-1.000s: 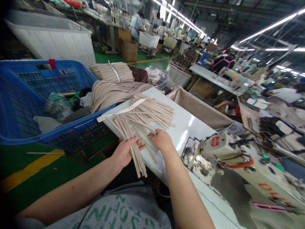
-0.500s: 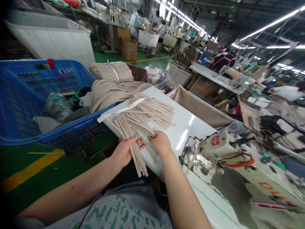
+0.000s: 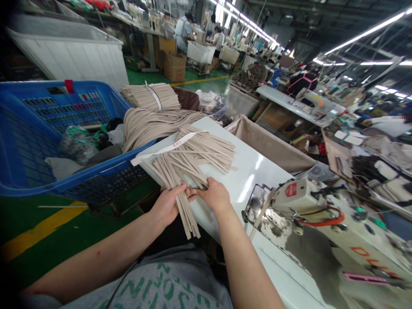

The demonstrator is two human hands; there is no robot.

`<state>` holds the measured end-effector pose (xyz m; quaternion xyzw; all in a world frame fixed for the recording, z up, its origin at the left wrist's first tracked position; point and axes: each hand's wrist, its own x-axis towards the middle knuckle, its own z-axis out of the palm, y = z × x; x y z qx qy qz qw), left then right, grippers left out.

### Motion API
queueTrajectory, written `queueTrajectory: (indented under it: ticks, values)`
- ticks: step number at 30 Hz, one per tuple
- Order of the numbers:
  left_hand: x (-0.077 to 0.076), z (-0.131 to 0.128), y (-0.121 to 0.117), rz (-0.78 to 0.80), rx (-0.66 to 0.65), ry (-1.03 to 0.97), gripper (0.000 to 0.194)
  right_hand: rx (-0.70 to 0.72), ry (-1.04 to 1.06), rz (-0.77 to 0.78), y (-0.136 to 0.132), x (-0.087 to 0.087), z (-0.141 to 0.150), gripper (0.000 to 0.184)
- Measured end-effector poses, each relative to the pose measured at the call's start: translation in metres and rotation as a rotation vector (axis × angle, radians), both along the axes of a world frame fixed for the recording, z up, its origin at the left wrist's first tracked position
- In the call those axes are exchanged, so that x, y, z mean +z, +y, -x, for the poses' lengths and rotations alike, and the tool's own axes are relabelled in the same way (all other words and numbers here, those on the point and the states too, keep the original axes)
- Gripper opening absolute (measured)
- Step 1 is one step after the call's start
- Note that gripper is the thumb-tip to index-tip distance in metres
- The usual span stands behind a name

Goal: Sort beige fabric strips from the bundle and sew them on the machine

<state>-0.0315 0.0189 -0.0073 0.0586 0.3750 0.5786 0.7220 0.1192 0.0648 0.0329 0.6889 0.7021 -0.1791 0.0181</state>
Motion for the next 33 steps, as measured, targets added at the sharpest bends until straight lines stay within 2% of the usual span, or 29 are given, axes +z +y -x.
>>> queueTrajectory:
  ticks: [3,7,13,16,22,26,33]
  values:
    - [-0.001,0.000,0.000,-0.020,-0.001,0.005,0.010,-0.004,-0.014,0.005,-0.007,0.000,0.004,0.035]
    - [0.003,0.002,0.000,0.031,0.014,-0.028,0.006,0.014,-0.021,0.011,-0.017,0.000,0.010,0.027]
    - [0.012,0.007,0.001,0.127,-0.018,-0.012,0.007,0.086,-0.155,-0.158,-0.043,-0.007,0.027,0.021]
    - [0.014,0.007,0.000,0.146,-0.029,0.007,0.008,0.112,-0.223,-0.175,-0.051,-0.009,0.033,0.014]
    - [0.018,0.014,-0.006,0.142,-0.076,0.043,0.011,0.150,-0.268,-0.144,-0.047,-0.007,0.033,0.012]
    - [0.023,0.020,-0.011,0.175,-0.073,0.043,0.010,0.199,-0.300,-0.183,-0.043,-0.004,0.034,0.009]
    - [0.018,0.023,-0.014,0.117,-0.132,-0.024,0.010,0.219,-0.295,-0.144,-0.042,-0.004,0.035,0.017]
